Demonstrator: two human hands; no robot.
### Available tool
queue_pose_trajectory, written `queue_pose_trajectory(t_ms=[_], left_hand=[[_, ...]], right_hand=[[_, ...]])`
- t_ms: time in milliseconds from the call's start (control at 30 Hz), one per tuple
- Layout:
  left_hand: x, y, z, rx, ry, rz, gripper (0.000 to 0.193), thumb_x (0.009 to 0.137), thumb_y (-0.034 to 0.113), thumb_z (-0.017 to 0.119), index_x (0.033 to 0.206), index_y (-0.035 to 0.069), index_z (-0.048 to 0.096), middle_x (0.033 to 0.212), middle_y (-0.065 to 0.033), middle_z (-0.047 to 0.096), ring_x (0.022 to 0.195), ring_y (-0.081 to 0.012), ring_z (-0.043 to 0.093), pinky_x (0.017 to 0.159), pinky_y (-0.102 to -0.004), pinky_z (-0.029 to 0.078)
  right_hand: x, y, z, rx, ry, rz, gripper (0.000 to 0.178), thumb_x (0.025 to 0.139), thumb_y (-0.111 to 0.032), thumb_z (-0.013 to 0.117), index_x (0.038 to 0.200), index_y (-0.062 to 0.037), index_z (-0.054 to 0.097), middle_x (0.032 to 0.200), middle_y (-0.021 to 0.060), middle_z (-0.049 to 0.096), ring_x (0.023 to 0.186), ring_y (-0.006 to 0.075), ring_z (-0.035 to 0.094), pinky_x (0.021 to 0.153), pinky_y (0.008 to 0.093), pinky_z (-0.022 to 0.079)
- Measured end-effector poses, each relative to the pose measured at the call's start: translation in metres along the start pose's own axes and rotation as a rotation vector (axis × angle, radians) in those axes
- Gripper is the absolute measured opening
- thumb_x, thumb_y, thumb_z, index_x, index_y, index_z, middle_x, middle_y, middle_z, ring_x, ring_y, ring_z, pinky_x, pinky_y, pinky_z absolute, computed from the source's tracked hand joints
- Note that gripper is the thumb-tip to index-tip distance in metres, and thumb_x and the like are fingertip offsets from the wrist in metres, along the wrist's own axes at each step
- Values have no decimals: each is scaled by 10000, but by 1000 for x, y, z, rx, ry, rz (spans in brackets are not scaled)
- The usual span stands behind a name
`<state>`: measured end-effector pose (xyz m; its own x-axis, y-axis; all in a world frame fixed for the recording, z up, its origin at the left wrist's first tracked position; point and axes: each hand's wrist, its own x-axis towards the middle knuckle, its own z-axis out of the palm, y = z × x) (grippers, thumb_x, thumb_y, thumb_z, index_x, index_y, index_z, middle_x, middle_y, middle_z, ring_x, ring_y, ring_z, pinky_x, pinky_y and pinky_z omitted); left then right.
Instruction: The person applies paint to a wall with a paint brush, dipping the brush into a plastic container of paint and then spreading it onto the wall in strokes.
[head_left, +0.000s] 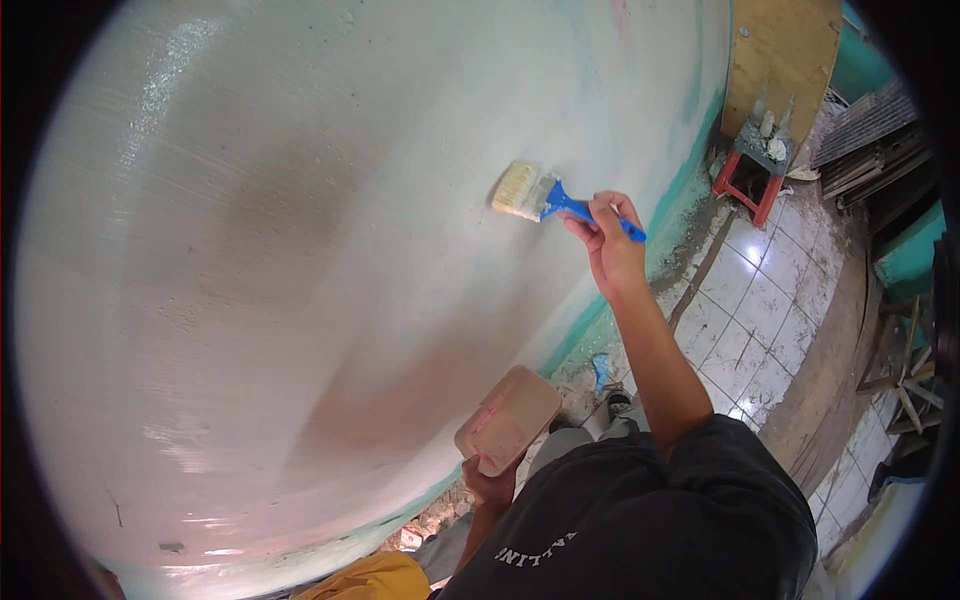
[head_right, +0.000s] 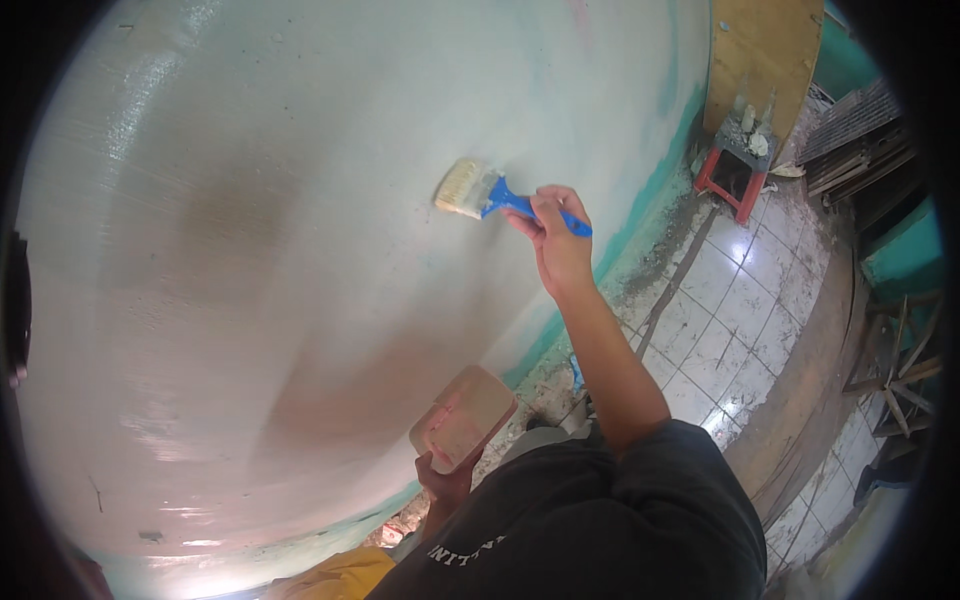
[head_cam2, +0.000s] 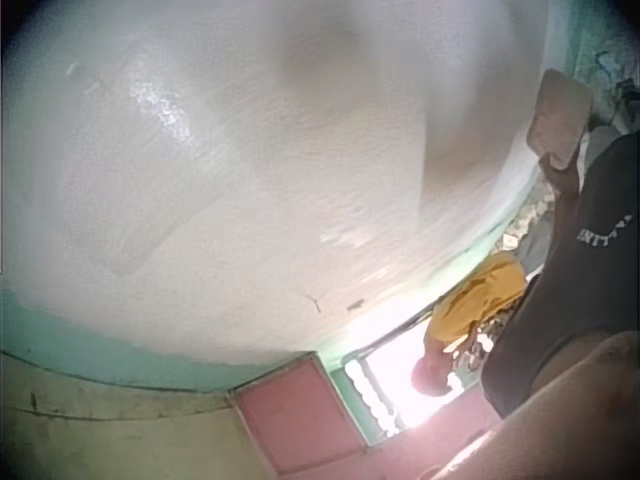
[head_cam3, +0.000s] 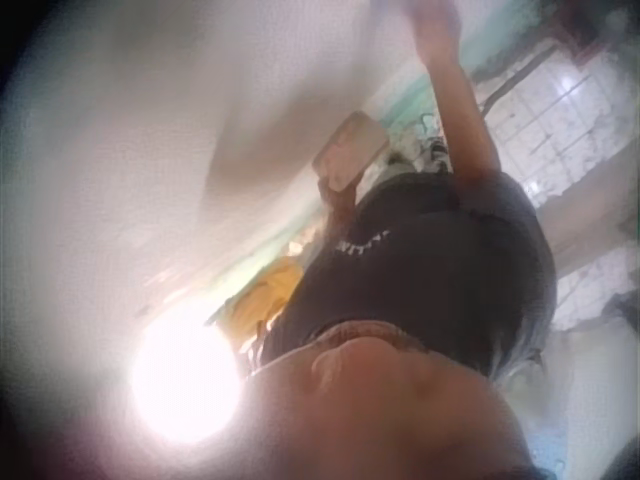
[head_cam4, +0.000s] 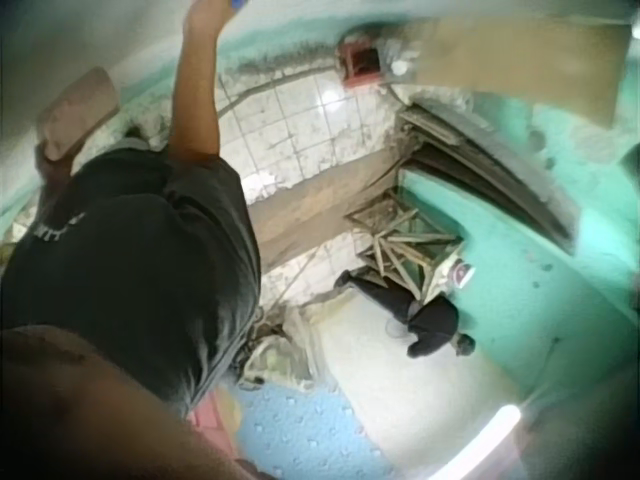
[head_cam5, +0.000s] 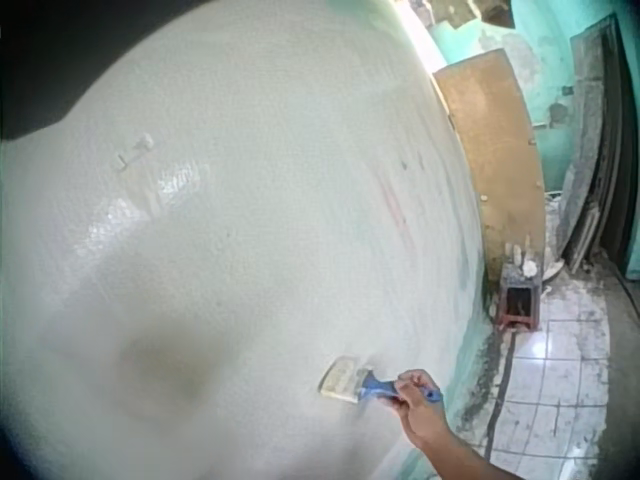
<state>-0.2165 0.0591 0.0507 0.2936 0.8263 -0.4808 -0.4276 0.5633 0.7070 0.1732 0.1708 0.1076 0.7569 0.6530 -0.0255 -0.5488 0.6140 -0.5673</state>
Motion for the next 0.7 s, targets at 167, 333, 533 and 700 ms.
queue_pose_trajectory(t_ms=[167, 333, 533, 700], left_hand=[[3, -5, -3, -79, -37, 4, 792, 851, 409, 499, 1558, 76, 368, 1556, -161, 442, 1450, -404, 421, 1167, -607, 374], [-1, -5, -5, -63, -49, 27, 795, 853, 414, 502, 1560, 75, 366, 1550, -160, 452, 1442, -403, 430, 1167, -605, 370], [-11, -2, -1, -108, -24, 50, 796, 852, 442, 511, 1544, 69, 385, 1508, -165, 488, 1388, -388, 482, 1127, -566, 410], [-11, 3, -7, -137, -82, 116, 786, 852, 448, 518, 1534, 80, 389, 1490, -156, 487, 1347, -383, 501, 1072, -560, 443]], right_hand=[[-5, 103, -116, -13, 186, 84, 121, 989, -23, 601, 1094, -65, 556, 968, 102, 665, 928, 249, 718, 872, 396, 630], [-12, 129, -142, -378, 362, 243, 64, 975, -55, 629, 1019, -83, 593, 942, 67, 638, 866, 173, 676, 823, 331, 629], [-23, 15, 46, -231, 32, -5, 60, 988, -99, 634, 966, -58, 596, 941, 11, 580, 849, 120, 615, 850, 362, 621], [-27, -73, 178, -1, -263, -206, 75, 999, -84, 616, 1026, -19, 589, 975, 48, 574, 913, 160, 629, 955, 414, 598]])
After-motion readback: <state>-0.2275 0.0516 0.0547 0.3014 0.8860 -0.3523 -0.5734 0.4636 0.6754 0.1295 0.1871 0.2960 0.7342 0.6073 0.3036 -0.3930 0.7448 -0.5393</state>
